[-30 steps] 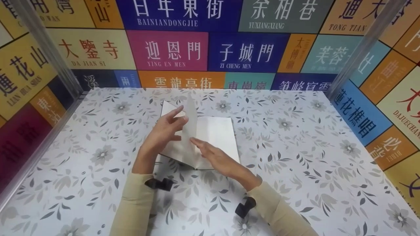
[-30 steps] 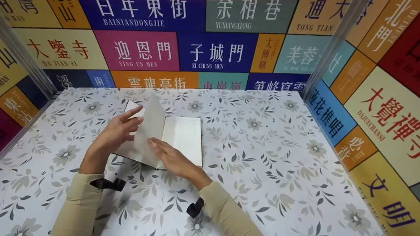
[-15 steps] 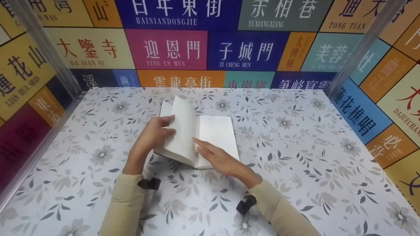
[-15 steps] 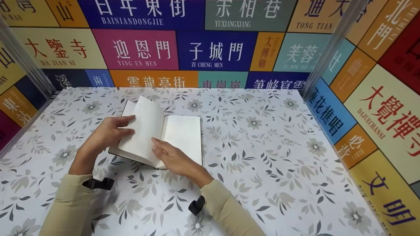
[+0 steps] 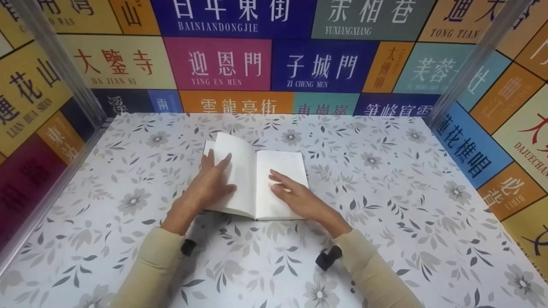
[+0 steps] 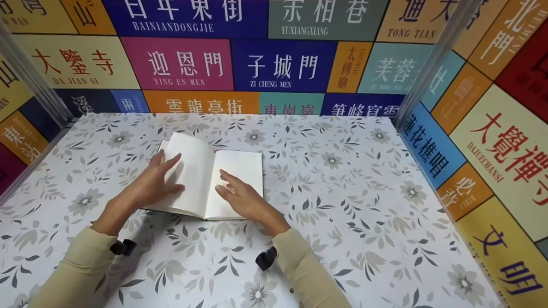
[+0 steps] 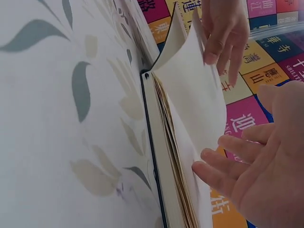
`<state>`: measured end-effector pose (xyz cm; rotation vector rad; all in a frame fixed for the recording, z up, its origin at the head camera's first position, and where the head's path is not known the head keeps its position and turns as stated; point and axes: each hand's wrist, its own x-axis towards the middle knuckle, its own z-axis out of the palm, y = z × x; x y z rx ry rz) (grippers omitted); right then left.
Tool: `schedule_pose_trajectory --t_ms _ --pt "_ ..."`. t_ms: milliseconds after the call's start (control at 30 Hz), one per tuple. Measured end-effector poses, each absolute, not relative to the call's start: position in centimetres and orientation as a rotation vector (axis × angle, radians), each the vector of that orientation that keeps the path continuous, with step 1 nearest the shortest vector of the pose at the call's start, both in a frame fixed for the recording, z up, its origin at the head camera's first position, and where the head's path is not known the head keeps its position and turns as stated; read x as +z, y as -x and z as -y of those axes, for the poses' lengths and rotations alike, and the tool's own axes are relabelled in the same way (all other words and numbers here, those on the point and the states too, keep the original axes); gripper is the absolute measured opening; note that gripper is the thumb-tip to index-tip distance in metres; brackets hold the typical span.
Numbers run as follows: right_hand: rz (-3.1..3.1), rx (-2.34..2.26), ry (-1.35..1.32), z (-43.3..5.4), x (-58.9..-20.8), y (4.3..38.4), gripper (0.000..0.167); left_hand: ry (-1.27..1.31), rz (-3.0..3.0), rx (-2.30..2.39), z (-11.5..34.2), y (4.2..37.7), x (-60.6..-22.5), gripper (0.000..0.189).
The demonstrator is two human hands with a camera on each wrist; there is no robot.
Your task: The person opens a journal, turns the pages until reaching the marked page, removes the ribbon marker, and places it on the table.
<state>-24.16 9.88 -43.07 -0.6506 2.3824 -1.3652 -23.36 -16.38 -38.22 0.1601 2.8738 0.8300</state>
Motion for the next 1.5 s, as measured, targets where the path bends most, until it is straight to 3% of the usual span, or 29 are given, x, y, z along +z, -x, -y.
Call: schedule_pose_trajectory --t_ms 200,467,733,1000,1500 --pt "-2.398 -1.369 0.659 -11.0 -43.2 24.8 0.057 -0.328 -2.82 0.625 15.8 23.1 -39.0 0.078" --pt "-2.534 -1.181 0.842 -11.9 -43.6 25.2 0.045 -0.371 -2.774 0.349 15.1 23.5 -40.4 0.078" --pt "-2.518 -0.911 0.975 -12.4 -43.6 25.1 0.046 -0.532 -2.622 0.479 14.5 24.3 -40.8 0.072" --pt "-2.498 -0.712 0.934 -12.5 -43.2 24.7 0.046 -0.44 -2.531 0.571 14.2 25.1 -41.7 0.079" --pt "-2.42 -0.65 1.049 -14.1 -42.6 25.5 0.052 -0.436 -2.495 0.446 13.5 26.0 -41.7 0.077"
